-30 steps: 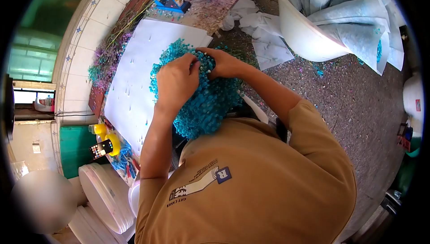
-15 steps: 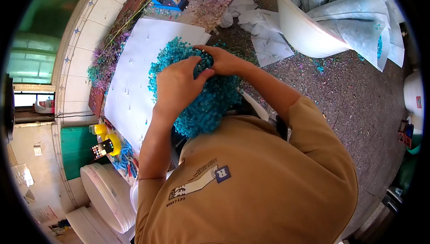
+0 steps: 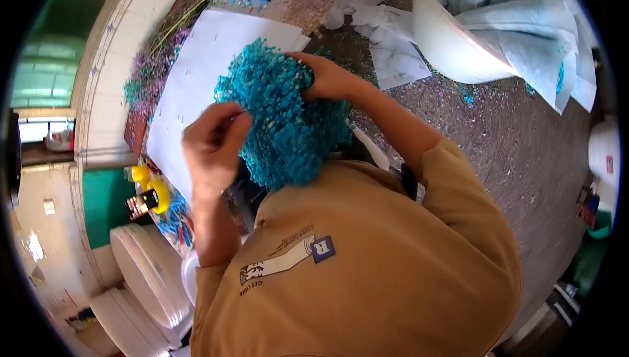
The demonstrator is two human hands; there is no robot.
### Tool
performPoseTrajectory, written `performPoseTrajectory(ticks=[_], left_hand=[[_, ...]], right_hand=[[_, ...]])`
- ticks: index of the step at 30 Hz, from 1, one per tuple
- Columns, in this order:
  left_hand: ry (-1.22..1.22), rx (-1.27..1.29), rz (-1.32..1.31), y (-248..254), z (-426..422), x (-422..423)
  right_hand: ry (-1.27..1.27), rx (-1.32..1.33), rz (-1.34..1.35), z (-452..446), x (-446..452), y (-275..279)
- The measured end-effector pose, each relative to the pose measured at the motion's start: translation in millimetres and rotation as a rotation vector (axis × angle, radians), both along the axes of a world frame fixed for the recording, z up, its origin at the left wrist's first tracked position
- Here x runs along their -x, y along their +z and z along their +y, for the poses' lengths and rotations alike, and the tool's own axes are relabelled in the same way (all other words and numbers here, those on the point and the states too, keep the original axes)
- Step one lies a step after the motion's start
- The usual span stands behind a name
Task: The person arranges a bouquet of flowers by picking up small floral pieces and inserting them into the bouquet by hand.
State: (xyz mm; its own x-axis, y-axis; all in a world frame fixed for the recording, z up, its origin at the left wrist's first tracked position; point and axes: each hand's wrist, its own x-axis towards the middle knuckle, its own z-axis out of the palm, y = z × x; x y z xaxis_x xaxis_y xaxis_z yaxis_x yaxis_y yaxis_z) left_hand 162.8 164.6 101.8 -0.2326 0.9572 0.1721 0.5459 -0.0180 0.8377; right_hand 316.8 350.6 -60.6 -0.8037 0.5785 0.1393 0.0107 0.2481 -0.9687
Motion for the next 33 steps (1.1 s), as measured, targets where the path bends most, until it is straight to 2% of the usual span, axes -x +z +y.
performPoseTrajectory(ticks=[2,4,6,8,9,10,12,13,14,16,18,19,20,23,24,26,27,28,30,31,32,33], left_hand=[[0.129,0.059,-0.145,-9.6,-29.5,35.6],[0.220,0.206,-0.049,-24.8,-59.4,71.8],[0.288,0.470,0.278,-48.4,-89.7,94.3],[0.165,0.354,0.537,-95.4,-125.5,111.9],[0.093,0.447,0.511,-105.4,-131.3,110.2],[0.033,0.402,0.498,-123.2,-135.7,106.7],[-0.036,0.343,0.404,-158.8,-128.5,98.3],[-0.017,0.328,0.391,-169.5,-120.7,97.0],[-0.076,0.334,0.315,-179.3,-111.2,97.2],[-0.135,0.313,0.225,-187.2,-89.7,95.5],[-0.409,0.396,-0.150,-188.2,-67.7,92.4],[-0.450,0.442,-0.069,-192.3,-58.6,91.1],[-0.459,0.415,-0.074,-196.0,-53.4,89.6],[-0.296,0.330,-0.448,-173.7,-31.2,71.9],[-0.146,0.477,-0.630,-122.3,-31.4,59.5],[-0.103,0.328,-1.013,-159.0,-19.1,65.8],[-0.042,0.125,-1.233,-181.3,-17.4,70.9],[0.051,-0.085,-1.479,-133.4,-25.9,55.7],[-0.105,-0.347,-1.667,-116.8,-37.8,67.6],[-0.099,-0.529,-1.591,-123.4,-46.5,79.0],[0.087,-0.597,-1.465,-125.3,-59.5,85.3],[0.150,-0.571,-1.314,-158.2,-69.9,102.5]], right_hand=[[-0.070,-0.034,-0.064,1.1,-2.1,0.8],[-0.023,-0.015,-0.057,0.7,-3.5,0.8],[-0.118,-0.005,-0.142,-0.4,-7.0,10.1],[-0.136,-0.019,-0.101,3.9,-9.0,-2.1],[-0.181,-0.027,-0.053,6.4,-9.5,-8.6],[-0.159,-0.042,-0.061,8.5,-9.1,-13.0],[-0.196,0.094,0.011,14.0,-8.2,-17.5],[-0.204,0.039,-0.038,16.8,-9.9,-14.4],[-0.190,0.020,-0.049,17.0,-9.3,-13.4],[-0.251,0.154,0.059,16.5,-12.0,-10.2],[-0.271,0.127,0.051,17.7,-15.0,-7.2],[-0.297,0.124,0.059,18.9,-16.2,-6.5],[-0.327,0.120,0.069,19.5,-17.5,-5.6],[-0.348,0.026,0.057,32.3,-31.3,5.0],[-0.351,0.032,0.074,37.1,-35.3,12.2],[-0.334,0.067,0.183,25.3,-32.4,68.8],[-0.377,0.038,0.222,16.9,-29.1,98.5],[-0.416,0.012,0.261,7.2,-25.0,126.4],[-0.265,-0.045,0.417,-17.2,-14.3,173.8],[-0.107,-0.107,0.439,-10.6,-20.2,176.0],[-0.086,-0.097,0.445,-10.2,-10.3,174.0],[0.045,-0.116,0.484,-10.4,3.3,170.4]])
